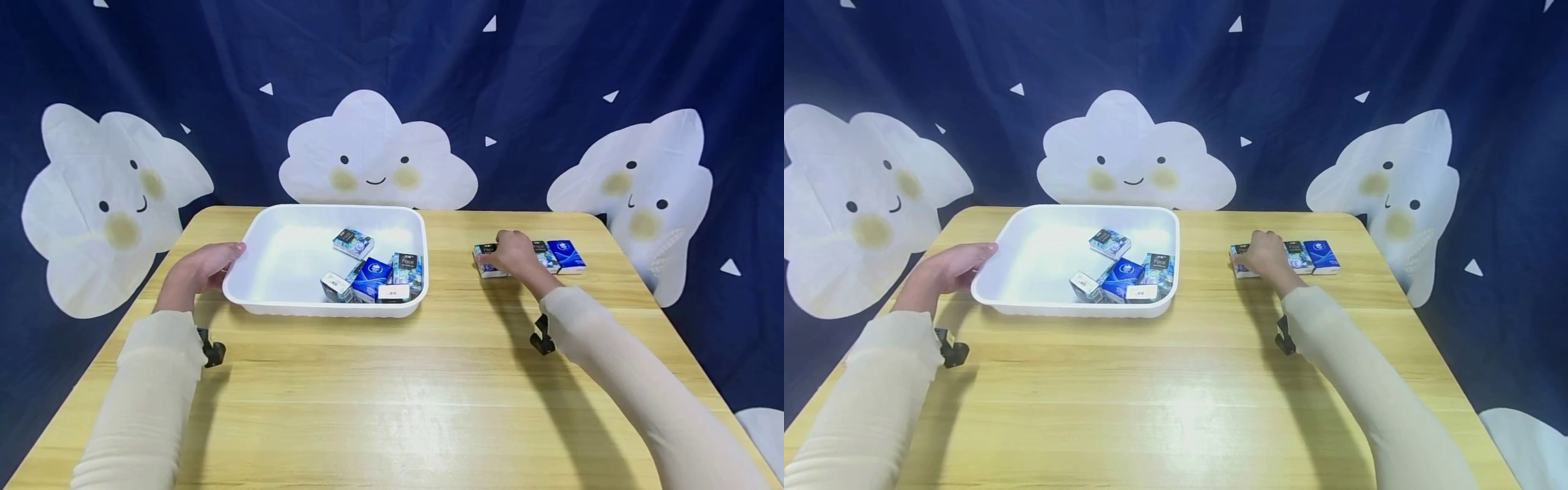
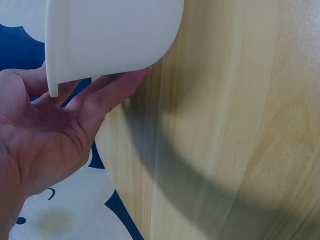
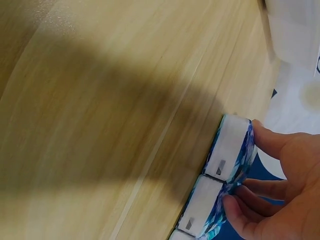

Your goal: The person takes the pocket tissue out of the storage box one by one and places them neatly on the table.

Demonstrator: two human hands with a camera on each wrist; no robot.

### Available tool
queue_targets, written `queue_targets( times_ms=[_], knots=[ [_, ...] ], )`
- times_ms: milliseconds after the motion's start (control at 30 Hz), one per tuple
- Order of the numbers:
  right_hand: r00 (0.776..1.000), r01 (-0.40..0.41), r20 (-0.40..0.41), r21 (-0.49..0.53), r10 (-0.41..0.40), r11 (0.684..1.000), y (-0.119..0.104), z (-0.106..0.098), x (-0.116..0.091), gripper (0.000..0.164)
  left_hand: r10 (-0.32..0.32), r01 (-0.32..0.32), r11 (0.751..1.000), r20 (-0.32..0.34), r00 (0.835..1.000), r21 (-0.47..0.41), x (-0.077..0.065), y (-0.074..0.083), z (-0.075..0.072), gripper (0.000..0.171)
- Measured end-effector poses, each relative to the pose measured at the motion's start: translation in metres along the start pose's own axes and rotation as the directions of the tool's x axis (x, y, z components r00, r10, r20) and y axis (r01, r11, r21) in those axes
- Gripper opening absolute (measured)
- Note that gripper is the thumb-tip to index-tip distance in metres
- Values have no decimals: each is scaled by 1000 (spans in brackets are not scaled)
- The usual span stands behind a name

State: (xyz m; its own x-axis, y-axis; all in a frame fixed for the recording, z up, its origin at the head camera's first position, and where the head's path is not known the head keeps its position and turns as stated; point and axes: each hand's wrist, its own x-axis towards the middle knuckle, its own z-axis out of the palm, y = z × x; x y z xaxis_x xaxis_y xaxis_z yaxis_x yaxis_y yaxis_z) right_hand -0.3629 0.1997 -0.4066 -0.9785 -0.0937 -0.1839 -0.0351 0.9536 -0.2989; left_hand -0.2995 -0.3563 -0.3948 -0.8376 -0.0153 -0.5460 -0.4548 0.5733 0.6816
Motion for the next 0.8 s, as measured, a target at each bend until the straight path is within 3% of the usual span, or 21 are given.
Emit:
queue_targets(
  times_ms=[400,800],
  knots=[
    [999,23,-38,6,-22,1000,0,2,-4,62,3,-3,1000,-11,1000,-2,-3,1,1,68],
    [999,45,-25,3,-45,999,2,-4,-6,64,-10,10,1000,-9,1000,-18,0,2,1,67]
  ],
)
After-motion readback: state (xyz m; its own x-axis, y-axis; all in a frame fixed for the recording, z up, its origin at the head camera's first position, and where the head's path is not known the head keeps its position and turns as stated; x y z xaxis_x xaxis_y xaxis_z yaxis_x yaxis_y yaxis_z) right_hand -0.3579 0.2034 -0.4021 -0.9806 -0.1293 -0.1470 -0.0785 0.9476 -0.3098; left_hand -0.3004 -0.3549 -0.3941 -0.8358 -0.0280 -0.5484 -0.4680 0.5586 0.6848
